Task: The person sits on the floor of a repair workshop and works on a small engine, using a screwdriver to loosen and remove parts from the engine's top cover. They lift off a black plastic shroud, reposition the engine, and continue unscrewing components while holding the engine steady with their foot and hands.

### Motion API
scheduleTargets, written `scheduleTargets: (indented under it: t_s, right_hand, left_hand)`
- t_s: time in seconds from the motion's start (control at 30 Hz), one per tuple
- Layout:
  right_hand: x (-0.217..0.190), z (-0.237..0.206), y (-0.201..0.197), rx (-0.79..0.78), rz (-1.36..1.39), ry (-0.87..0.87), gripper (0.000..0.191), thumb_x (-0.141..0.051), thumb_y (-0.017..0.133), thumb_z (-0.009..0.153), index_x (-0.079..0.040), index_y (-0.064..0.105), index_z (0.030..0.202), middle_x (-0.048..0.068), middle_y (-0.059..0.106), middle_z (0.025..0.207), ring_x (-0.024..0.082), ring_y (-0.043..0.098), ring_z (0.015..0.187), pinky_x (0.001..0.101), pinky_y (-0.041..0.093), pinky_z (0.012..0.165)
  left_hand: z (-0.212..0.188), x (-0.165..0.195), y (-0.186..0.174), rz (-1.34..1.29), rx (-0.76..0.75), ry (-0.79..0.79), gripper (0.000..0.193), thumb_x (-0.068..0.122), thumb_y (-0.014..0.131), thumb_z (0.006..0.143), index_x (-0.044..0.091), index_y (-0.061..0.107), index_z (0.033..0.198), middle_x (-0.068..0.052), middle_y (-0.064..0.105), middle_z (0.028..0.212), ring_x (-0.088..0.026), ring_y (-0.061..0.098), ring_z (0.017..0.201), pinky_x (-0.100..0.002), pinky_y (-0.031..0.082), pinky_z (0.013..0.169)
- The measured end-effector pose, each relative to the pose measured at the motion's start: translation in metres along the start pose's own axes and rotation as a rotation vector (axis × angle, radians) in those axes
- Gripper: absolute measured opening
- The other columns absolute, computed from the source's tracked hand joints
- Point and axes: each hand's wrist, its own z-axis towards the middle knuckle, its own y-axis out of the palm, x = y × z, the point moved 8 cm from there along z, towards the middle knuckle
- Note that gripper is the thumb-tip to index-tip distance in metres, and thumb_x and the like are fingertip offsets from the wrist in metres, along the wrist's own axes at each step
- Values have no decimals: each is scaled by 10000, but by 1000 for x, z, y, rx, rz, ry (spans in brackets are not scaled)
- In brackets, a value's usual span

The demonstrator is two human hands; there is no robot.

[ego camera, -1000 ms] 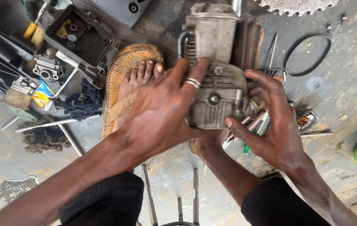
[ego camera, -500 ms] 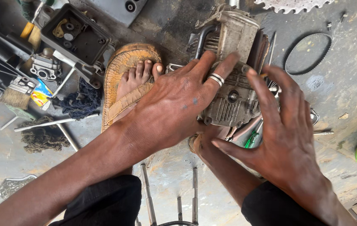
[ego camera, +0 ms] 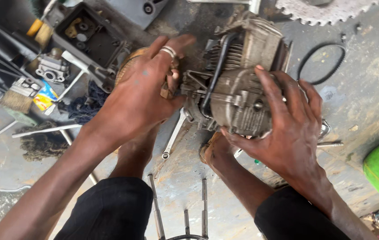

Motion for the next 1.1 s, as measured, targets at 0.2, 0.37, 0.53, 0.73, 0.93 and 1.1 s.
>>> scheduleTargets:
  t_s: [0.2,0.37,0.53,0.73,0.93,1.1]
  right_hand:
    - [12,-10,4,125,112,-78,1081,-600,847,826,-43,369,1619,245,519,1499,401,545,1404,565,413,1223]
    - [20,-15,7,122,141,-85,1123,-569,848,787,21,345,1599,269,511,1508,448,535,1408,590,418,1229]
    - [19,-13,5,110,159,-80,1120,-553,852,790,26,338,1600,273,504,1504,453,537,1407,593,421,1227]
    - [13,-7,2,100,208,-65,1104,-491,897,766,3,355,1591,252,510,1493,432,521,1399,579,445,1188]
    - [22,-8,-2,82,384,-14,1117,-391,939,726,-1,357,1596,249,485,1546,411,524,1448,514,488,1202]
    - [25,-9,14,56,540,-16,1214,-359,967,652,21,310,1600,251,453,1583,380,511,1469,479,460,1231]
  left_hand:
    - [-23,-49,55,-213,-261,-445,591,256,741,878,71,507,1388,-196,634,1346,-336,656,1228,-457,535,1045]
    - [-22,-66,89,-289,-280,-488,891,431,797,860,-86,380,1456,-266,680,1198,-336,689,1148,-438,482,1047]
    - [-23,-93,130,-490,-383,-717,869,462,834,722,-99,590,1339,-300,738,1167,-381,696,1125,-482,537,960]
    - [-17,-95,137,-689,-270,-537,1163,435,884,760,-84,187,1533,-251,560,1364,-285,583,1249,-394,451,1057]
    - [-17,-72,99,-527,-258,-522,885,462,809,731,-96,504,1346,-233,720,1195,-322,701,1127,-413,551,992]
    - [-34,-57,43,-133,-221,-606,809,393,796,760,-101,484,1320,-267,680,1179,-389,674,1123,-485,541,981]
